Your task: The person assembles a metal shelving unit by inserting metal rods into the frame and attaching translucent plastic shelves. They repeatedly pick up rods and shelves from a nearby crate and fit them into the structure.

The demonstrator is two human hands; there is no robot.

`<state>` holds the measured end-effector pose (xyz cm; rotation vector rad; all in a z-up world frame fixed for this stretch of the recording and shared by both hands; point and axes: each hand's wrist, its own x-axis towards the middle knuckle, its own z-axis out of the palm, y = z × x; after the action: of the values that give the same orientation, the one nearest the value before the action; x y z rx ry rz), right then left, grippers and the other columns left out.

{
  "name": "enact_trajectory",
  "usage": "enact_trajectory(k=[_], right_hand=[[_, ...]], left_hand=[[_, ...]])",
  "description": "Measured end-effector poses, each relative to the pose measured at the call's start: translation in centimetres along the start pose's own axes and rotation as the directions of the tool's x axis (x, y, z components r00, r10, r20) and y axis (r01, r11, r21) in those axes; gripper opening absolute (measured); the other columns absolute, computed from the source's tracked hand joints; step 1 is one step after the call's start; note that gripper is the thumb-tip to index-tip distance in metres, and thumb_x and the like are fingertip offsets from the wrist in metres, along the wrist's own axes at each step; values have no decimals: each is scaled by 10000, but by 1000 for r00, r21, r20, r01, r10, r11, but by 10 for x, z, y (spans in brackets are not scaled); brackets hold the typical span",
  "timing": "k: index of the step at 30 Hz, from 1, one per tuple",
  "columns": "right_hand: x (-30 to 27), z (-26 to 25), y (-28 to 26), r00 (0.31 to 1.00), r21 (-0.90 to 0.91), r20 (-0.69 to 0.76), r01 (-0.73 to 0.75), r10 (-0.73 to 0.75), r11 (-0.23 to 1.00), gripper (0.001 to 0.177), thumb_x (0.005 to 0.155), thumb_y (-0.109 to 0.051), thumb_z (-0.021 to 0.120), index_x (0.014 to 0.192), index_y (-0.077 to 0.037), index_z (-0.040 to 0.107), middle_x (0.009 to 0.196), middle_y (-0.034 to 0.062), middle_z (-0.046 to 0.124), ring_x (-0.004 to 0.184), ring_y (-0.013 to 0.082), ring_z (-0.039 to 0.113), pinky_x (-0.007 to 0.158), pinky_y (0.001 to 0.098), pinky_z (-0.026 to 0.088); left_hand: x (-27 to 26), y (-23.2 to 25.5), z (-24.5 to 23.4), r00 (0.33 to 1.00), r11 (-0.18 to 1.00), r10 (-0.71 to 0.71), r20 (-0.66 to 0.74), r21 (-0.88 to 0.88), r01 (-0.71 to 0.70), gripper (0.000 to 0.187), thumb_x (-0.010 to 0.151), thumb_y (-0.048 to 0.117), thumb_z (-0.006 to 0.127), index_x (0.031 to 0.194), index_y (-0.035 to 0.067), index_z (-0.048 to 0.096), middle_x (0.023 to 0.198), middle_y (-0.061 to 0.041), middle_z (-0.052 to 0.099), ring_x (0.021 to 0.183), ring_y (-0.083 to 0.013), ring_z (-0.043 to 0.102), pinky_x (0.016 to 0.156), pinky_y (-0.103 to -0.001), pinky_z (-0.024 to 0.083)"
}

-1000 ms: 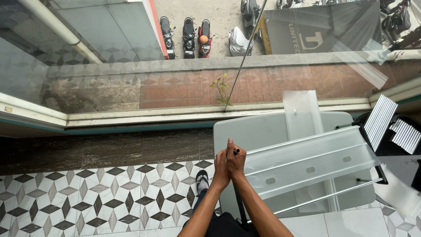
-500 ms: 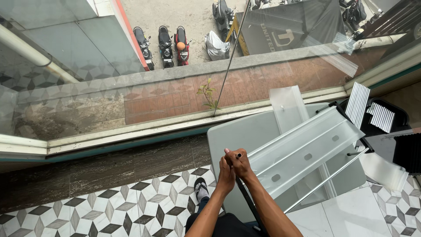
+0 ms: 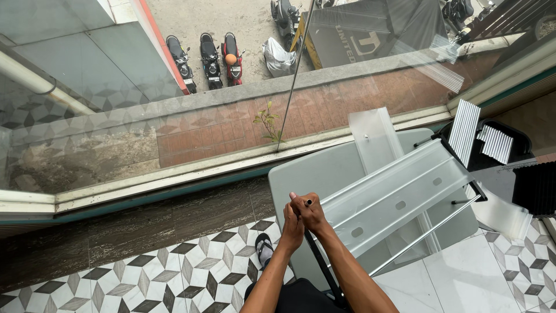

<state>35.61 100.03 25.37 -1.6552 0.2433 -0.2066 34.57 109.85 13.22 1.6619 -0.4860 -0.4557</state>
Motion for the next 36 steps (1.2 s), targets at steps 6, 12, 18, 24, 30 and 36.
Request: enact_trajectory(k=[6,12,18,24,30,36], right_hand=[[-8,22,10,950,-94,-295,82,-107,992,624,1090,-282,504,513,-66,400,458,-16,392,435,74,326,416,300,276],[-2,44,0,862,-13,-507,15,-19,1000,654,1105,-290,493,506,-92,321,453,-19,352,432,78,290,415,300,238],[32,-3,-73,947,25,116,299,-300,954,625,1106,-284,511,537,-72,362,471,-3,352,438,93,296,420,300,254],[27,-41,-105,967,112,27,250,-255,962,644,1109,-276,519,530,-78,316,486,3,305,458,105,252,446,301,230],[-67,-55,-59,993,167,-105,-27,45,986,638,1075,-266,535,518,-103,269,478,-11,252,455,107,215,454,307,209],[-191,-48,-16,927,252,-260,-207,272,945,627,1064,-268,525,509,-97,289,464,-5,272,445,107,244,447,314,250]], left_hand=[[8,13,-4,999,996,14,37,92,-17,443,1024,257,504,1421,93,395,1179,-137,476,1113,-310,455,1038,-460,396],[16,-4,-5,999,987,25,46,158,-32,507,975,277,598,1362,19,394,1164,-140,462,1085,-291,477,1004,-420,445],[-7,-41,-17,964,962,-263,43,-67,266,320,1064,331,457,1144,26,409,1107,-143,480,1012,-277,538,935,-395,480],[18,-43,-13,980,980,-196,16,42,195,333,1046,349,534,1085,32,438,1091,-168,504,1068,-290,513,1003,-413,423],[60,-39,-31,988,980,-139,68,154,127,401,962,335,639,1112,32,423,1122,-169,493,1114,-319,473,1009,-444,396],[99,-35,-47,965,956,-227,133,220,195,405,964,332,645,1142,41,427,1211,-164,473,1165,-336,443,1054,-462,374]])
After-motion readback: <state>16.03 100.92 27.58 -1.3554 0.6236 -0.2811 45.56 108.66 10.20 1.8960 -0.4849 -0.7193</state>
